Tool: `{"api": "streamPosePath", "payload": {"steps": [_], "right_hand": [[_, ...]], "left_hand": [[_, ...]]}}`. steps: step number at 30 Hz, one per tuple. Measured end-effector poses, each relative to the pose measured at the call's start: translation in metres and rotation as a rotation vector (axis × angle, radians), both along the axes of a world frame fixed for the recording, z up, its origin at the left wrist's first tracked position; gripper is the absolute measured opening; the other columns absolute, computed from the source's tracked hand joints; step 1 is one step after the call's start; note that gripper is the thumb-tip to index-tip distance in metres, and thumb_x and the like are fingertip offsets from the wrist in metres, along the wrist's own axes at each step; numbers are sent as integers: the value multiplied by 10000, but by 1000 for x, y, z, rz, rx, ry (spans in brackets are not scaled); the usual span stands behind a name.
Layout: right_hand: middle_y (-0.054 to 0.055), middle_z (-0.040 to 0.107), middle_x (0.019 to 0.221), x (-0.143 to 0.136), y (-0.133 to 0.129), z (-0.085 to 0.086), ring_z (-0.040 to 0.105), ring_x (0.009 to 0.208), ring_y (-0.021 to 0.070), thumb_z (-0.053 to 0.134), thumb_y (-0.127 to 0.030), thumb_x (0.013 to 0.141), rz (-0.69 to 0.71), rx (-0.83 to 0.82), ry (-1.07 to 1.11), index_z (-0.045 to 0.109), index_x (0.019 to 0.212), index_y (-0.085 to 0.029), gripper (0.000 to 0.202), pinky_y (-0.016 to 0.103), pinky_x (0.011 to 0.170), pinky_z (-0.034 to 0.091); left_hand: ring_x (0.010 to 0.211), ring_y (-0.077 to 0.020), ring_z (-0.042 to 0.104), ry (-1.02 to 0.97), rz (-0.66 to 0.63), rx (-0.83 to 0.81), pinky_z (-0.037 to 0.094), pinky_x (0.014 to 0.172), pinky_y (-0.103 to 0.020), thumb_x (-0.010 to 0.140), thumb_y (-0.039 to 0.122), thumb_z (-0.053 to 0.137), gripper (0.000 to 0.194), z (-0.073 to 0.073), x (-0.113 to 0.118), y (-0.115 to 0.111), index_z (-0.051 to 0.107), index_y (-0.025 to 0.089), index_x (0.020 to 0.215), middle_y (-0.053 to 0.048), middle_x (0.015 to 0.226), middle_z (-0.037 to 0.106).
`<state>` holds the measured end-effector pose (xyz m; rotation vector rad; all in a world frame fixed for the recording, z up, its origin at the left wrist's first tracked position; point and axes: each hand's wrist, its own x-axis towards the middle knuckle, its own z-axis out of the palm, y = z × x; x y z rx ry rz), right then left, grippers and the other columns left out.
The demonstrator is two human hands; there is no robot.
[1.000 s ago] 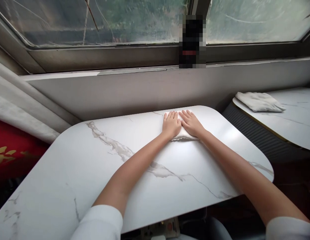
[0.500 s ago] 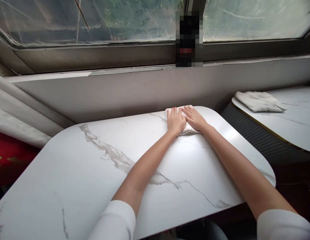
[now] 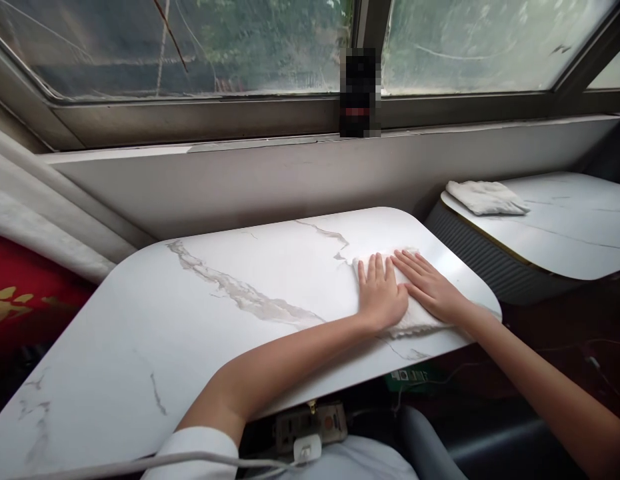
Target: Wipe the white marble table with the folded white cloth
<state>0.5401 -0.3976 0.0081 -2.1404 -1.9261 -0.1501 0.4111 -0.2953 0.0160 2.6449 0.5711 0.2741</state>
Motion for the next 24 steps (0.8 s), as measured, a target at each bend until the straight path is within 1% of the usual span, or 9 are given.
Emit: {"api": "streamPosePath", "payload": {"steps": [3,6,8,11,14,17,21,24], "right_hand": [[-42,108,1541,-6,-33,4,119,1400,199,208,-373,972,-14,-18,-24,14,1477,-313,544,466,1145,192],[-42,35,1547,-4,-59,4,99,1398,225,198,-336,973,-89,-58,-81,-41,1471,-312,553,483,1136,203],[-28,-1,1547,4,-70,2,88,1393,246,198,-314,971,-156,-86,-115,-74,1466,-303,565,502,1127,211],[0,31,1546,21,-73,-3,104,1388,250,191,-287,967,-230,-118,-98,-59,1470,-290,562,503,1113,238],[16,103,1541,42,-60,-7,120,1386,235,194,-260,954,-266,-108,-70,22,1483,-270,557,498,1115,225],[30,160,1533,64,-36,-10,134,1388,224,204,-244,936,-276,-79,-72,127,1484,-230,554,493,1122,203],[80,228,1513,92,10,-8,156,1388,224,228,-244,917,-319,-101,-75,283,1446,-136,542,465,1125,206],[110,251,1503,113,49,-5,175,1387,218,246,-240,904,-347,-112,-61,335,1418,-86,543,435,1132,192]], "left_hand": [[1405,-257,-17,17,-68,-66,-36,1130,-489,930,366,241,633,5,-6,-28,176,4,1444,-168,1527,100],[1398,-234,-74,28,-117,-89,-55,1129,-472,931,368,218,635,9,-3,-50,137,17,1454,-139,1536,76],[1396,-225,-86,34,-133,-90,-55,1130,-461,931,347,206,623,10,5,-58,132,16,1453,-131,1538,76],[1399,-233,-71,29,-140,-101,-44,1134,-452,928,325,212,618,11,22,-61,147,-6,1445,-150,1534,83],[1405,-245,-30,2,-119,-103,-34,1135,-445,922,326,233,623,8,43,-52,180,-23,1435,-170,1528,109],[1410,-234,33,-14,-60,-81,-4,1142,-433,924,326,225,607,4,68,-33,219,-8,1431,-158,1523,155],[1402,-198,136,-51,37,-7,32,1150,-403,923,277,223,555,-2,103,2,293,37,1418,-113,1506,249],[1388,-191,192,-89,96,50,46,1152,-391,924,239,227,529,-6,128,32,333,47,1405,-101,1484,308]]}}
